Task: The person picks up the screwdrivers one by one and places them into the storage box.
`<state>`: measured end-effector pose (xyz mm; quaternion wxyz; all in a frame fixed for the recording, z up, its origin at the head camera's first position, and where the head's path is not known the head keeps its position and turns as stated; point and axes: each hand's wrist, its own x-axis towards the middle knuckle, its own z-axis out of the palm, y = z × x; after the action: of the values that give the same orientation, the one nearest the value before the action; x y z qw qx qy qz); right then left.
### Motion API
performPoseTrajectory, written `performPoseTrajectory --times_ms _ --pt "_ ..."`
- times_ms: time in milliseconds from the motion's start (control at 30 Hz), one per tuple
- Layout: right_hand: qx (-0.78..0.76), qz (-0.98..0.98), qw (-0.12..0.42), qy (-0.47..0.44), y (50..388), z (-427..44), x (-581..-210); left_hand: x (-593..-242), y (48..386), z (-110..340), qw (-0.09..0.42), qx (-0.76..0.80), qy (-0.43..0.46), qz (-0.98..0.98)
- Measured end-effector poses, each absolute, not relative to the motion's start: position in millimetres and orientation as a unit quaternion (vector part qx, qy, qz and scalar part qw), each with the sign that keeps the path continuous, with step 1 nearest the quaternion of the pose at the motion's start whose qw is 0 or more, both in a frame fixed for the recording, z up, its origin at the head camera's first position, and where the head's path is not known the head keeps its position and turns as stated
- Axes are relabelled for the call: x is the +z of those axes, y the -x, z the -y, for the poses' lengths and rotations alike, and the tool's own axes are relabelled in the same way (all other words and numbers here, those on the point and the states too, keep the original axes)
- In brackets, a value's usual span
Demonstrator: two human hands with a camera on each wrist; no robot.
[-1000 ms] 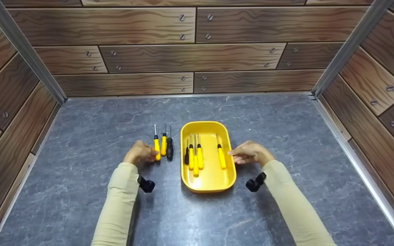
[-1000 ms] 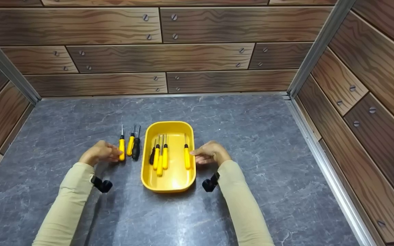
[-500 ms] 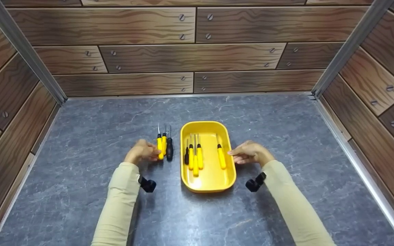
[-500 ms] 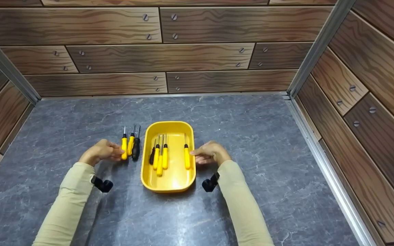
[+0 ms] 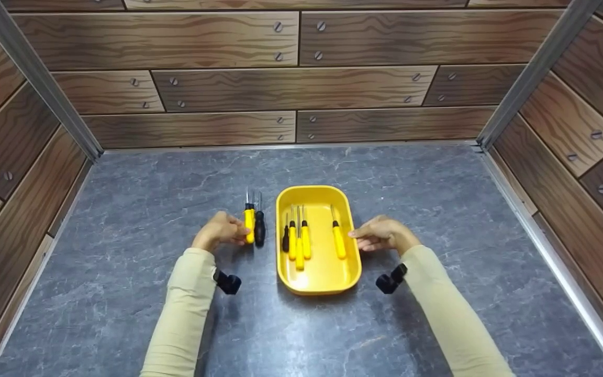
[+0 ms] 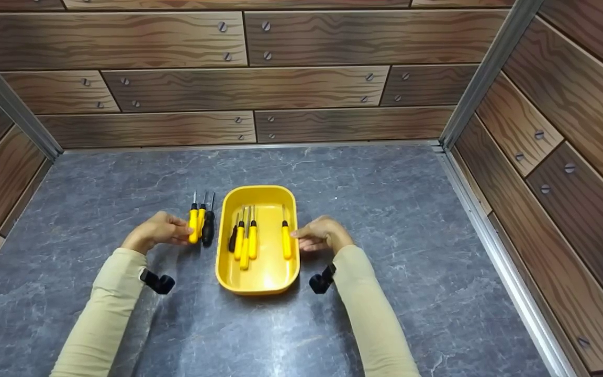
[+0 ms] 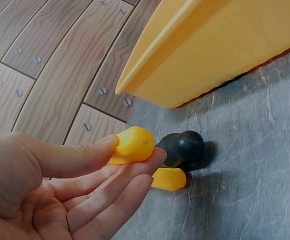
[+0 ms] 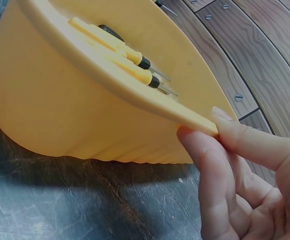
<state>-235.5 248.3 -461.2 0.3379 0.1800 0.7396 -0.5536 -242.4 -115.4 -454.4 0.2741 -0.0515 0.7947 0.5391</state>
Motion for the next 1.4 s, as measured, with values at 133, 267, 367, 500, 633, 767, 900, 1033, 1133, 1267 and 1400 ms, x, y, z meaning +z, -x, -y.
performPoseTrajectory --times_ms 133,267,367,500,633,767,900,1033,1133,1267,1400 --pt "-0.551 -0.741 0.339 -0.179 236 -248 -461 -454 243 113 0.275 0.540 0.046 -0.794" --pt "-0.548 -0.743 0.340 -0.179 236 -248 -461 -460 247 116 0.274 0.551 0.028 -0.788" --pt "-0.547 -0.744 0.339 -0.180 236 -248 -461 -461 249 115 0.275 0.551 0.029 -0.787" --pt "-0.547 -0.744 0.339 -0.181 236 -248 -461 -446 242 108 0.272 0.537 0.046 -0.797" --pt "-0.551 -0.741 0.340 -0.179 236 -248 -461 -441 240 106 0.271 0.539 0.039 -0.797" --pt "-0.554 -0.738 0.341 -0.179 236 -249 -461 -446 242 105 0.272 0.540 0.029 -0.796" --pt "-0.557 -0.737 0.339 -0.179 235 -249 -461 -444 241 103 0.273 0.539 0.022 -0.796" --pt "-0.560 -0.735 0.339 -0.179 235 -249 -461 -442 241 101 0.272 0.540 0.018 -0.796" --pt "-0.560 -0.735 0.338 -0.179 235 -249 -462 -441 241 100 0.273 0.541 0.016 -0.795" --pt "-0.554 -0.740 0.336 -0.180 235 -249 -462 -440 240 99 0.274 0.537 0.013 -0.797" --pt "-0.552 -0.742 0.334 -0.182 235 -250 -463 -439 239 98 0.273 0.535 0.007 -0.800"
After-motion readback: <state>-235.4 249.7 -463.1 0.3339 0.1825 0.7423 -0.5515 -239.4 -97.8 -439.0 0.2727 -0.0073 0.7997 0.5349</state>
